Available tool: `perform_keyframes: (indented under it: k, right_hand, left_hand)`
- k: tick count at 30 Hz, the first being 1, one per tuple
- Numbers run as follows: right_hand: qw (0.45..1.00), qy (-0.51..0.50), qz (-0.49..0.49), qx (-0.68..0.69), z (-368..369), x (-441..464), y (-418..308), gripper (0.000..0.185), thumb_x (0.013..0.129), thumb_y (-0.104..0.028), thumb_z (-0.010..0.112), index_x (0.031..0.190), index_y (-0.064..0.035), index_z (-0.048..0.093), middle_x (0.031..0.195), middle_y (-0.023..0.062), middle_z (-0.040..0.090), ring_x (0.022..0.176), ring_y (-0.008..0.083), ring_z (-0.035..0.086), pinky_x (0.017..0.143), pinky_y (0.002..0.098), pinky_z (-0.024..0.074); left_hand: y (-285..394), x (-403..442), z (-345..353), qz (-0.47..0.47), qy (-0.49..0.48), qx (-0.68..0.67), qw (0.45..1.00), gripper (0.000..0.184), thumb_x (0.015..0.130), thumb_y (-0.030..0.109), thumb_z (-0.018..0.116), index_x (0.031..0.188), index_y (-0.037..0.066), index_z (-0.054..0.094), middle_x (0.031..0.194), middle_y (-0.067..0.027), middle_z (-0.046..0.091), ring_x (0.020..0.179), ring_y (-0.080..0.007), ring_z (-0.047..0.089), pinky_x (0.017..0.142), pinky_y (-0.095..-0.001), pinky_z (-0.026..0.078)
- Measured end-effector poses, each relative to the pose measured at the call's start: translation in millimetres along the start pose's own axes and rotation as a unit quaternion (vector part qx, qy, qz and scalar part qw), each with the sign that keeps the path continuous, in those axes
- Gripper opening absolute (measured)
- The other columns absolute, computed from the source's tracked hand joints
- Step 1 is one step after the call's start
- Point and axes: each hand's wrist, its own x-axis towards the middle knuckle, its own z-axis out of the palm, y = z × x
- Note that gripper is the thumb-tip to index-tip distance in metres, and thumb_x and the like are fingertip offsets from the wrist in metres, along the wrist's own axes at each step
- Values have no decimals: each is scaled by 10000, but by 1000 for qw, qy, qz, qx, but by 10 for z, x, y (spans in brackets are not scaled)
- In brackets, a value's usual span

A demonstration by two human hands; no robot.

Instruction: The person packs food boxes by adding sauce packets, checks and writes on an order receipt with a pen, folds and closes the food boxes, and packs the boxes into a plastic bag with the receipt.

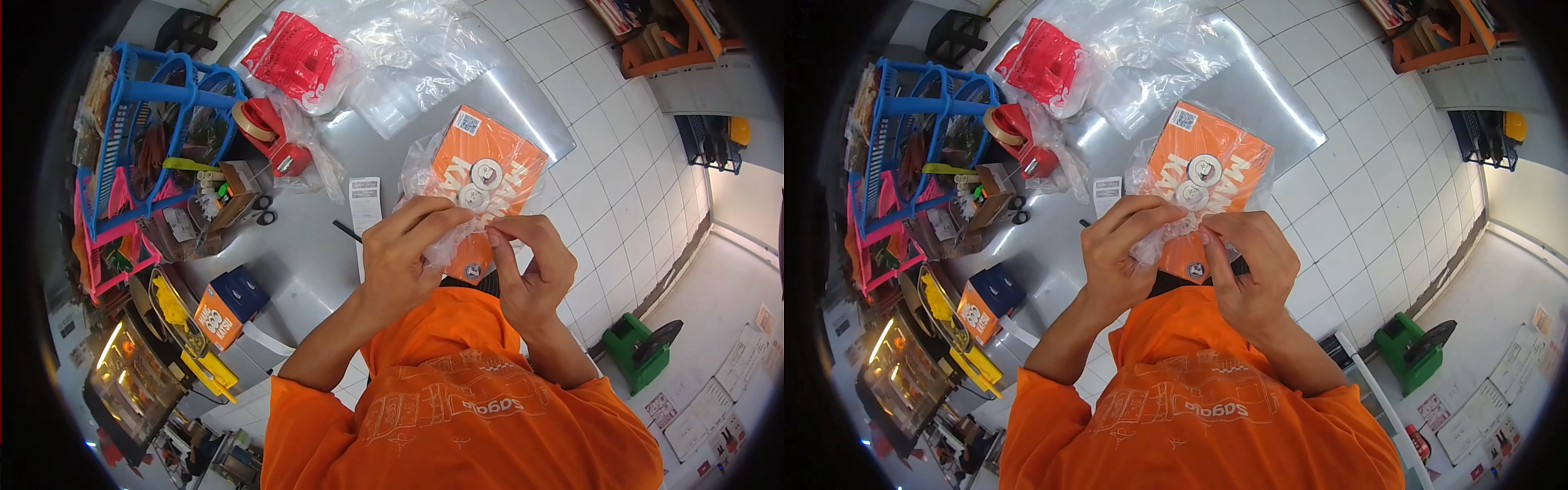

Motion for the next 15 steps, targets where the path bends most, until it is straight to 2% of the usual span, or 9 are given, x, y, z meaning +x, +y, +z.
perform_keyframes:
  k: [15]
  right_hand:
    - [999,-22,21,36,50,5,14,187,817,89,774,980,20,717,912,138,735,779,232,687,672,308,527]
  left_hand:
    - [-1,14,3,12,11,-2,1000,392,692,-102,711,1061,17,769,1006,-123,741,883,-276,741,757,-342,592]
